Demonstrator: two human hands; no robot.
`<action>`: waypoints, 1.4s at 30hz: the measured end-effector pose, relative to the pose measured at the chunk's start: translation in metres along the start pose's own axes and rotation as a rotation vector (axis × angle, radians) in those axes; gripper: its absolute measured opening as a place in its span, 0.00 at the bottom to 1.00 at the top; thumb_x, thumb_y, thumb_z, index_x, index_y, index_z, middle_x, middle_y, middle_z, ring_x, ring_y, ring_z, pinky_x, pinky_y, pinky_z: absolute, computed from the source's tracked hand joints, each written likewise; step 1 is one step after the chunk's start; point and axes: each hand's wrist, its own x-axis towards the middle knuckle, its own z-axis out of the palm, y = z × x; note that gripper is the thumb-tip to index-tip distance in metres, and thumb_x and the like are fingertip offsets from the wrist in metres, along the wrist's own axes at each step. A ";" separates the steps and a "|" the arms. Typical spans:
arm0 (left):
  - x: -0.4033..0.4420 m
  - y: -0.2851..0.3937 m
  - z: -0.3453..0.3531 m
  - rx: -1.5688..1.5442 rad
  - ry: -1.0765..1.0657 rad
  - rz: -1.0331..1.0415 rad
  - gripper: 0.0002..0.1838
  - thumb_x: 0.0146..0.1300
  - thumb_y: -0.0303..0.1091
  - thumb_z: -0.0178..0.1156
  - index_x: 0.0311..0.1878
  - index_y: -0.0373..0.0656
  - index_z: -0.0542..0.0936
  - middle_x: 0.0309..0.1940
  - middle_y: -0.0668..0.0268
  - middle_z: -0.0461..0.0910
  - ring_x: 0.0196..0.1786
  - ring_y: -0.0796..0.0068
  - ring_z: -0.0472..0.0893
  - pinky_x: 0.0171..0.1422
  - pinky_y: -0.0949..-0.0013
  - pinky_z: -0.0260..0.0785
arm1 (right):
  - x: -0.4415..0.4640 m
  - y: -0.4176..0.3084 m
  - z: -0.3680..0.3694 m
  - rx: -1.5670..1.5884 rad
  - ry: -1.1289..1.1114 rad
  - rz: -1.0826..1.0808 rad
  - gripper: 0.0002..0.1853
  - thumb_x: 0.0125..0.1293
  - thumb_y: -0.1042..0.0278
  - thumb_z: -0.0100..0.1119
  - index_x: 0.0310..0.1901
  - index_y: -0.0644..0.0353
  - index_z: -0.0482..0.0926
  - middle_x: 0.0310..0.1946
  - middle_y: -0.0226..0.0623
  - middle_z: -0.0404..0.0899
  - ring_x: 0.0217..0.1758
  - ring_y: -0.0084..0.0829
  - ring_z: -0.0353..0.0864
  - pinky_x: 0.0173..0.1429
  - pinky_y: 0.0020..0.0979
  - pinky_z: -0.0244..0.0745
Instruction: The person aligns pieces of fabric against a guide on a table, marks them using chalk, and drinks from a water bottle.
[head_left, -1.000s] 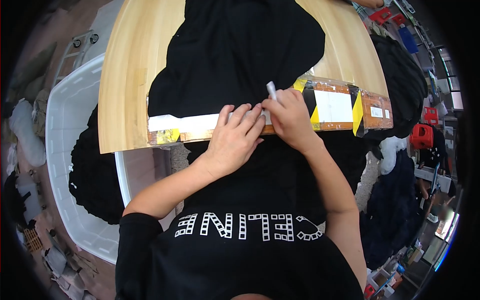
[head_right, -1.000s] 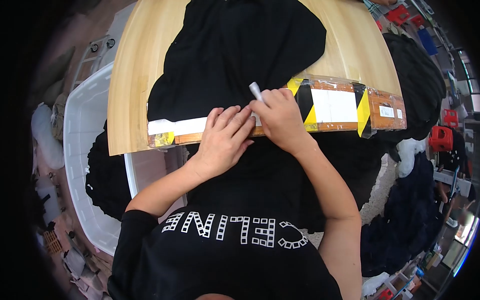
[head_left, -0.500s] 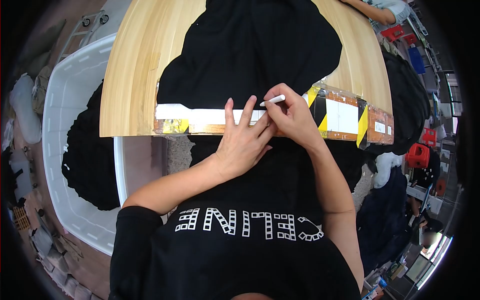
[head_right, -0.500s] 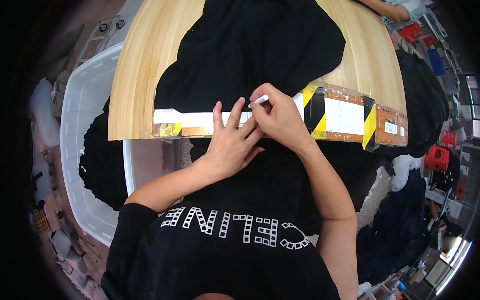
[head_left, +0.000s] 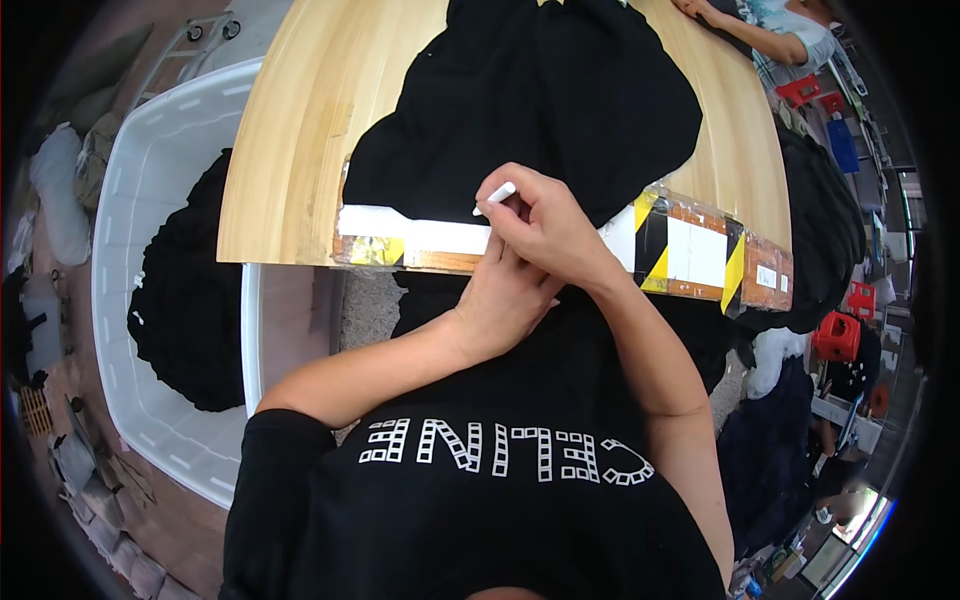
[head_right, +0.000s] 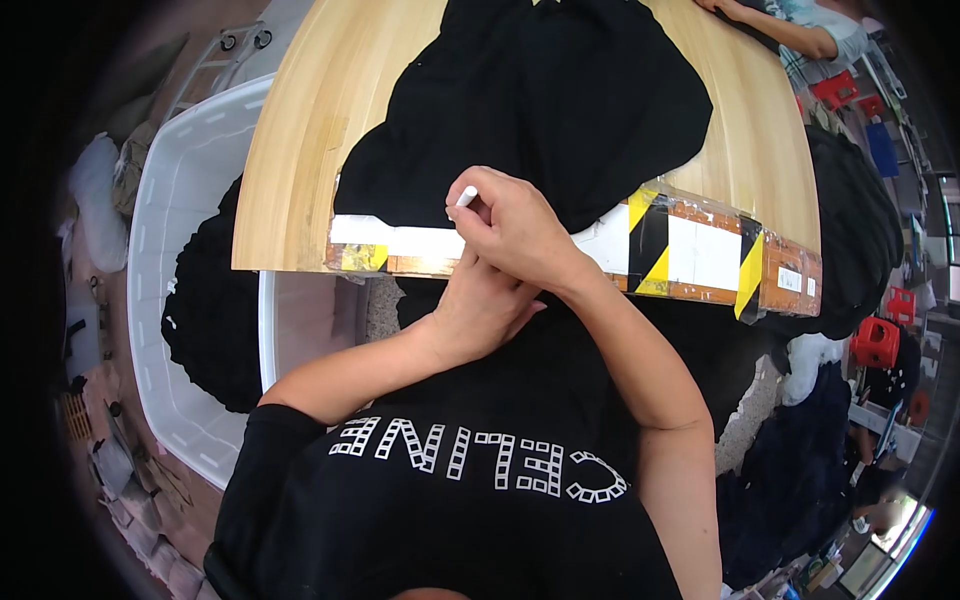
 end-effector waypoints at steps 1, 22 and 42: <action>0.000 0.001 0.001 -0.015 -0.003 -0.009 0.21 0.48 0.33 0.63 0.47 0.37 0.77 0.48 0.54 0.73 0.57 0.46 0.67 0.64 0.47 0.54 | 0.002 0.001 0.002 -0.055 0.003 -0.007 0.05 0.60 0.72 0.57 0.35 0.64 0.75 0.22 0.30 0.73 0.25 0.17 0.70 0.30 0.21 0.66; -0.373 -0.249 -0.255 0.337 1.300 -1.509 0.22 0.53 0.29 0.58 0.52 0.30 0.73 0.47 0.56 0.77 0.47 0.69 0.77 0.52 0.68 0.70 | -0.125 0.049 0.043 -0.560 -0.118 -0.291 0.14 0.52 0.78 0.57 0.43 0.58 0.74 0.35 0.35 0.75 0.40 0.32 0.72 0.40 0.28 0.69; -0.045 -0.020 -0.095 -1.395 0.333 -1.041 0.09 0.65 0.35 0.57 0.42 0.38 0.78 0.27 0.71 0.80 0.20 0.88 0.73 0.22 0.85 0.63 | -0.159 -0.007 -0.107 1.314 0.569 -0.173 0.19 0.60 0.80 0.42 0.55 0.69 0.67 0.48 0.45 0.76 0.53 0.37 0.76 0.64 0.38 0.67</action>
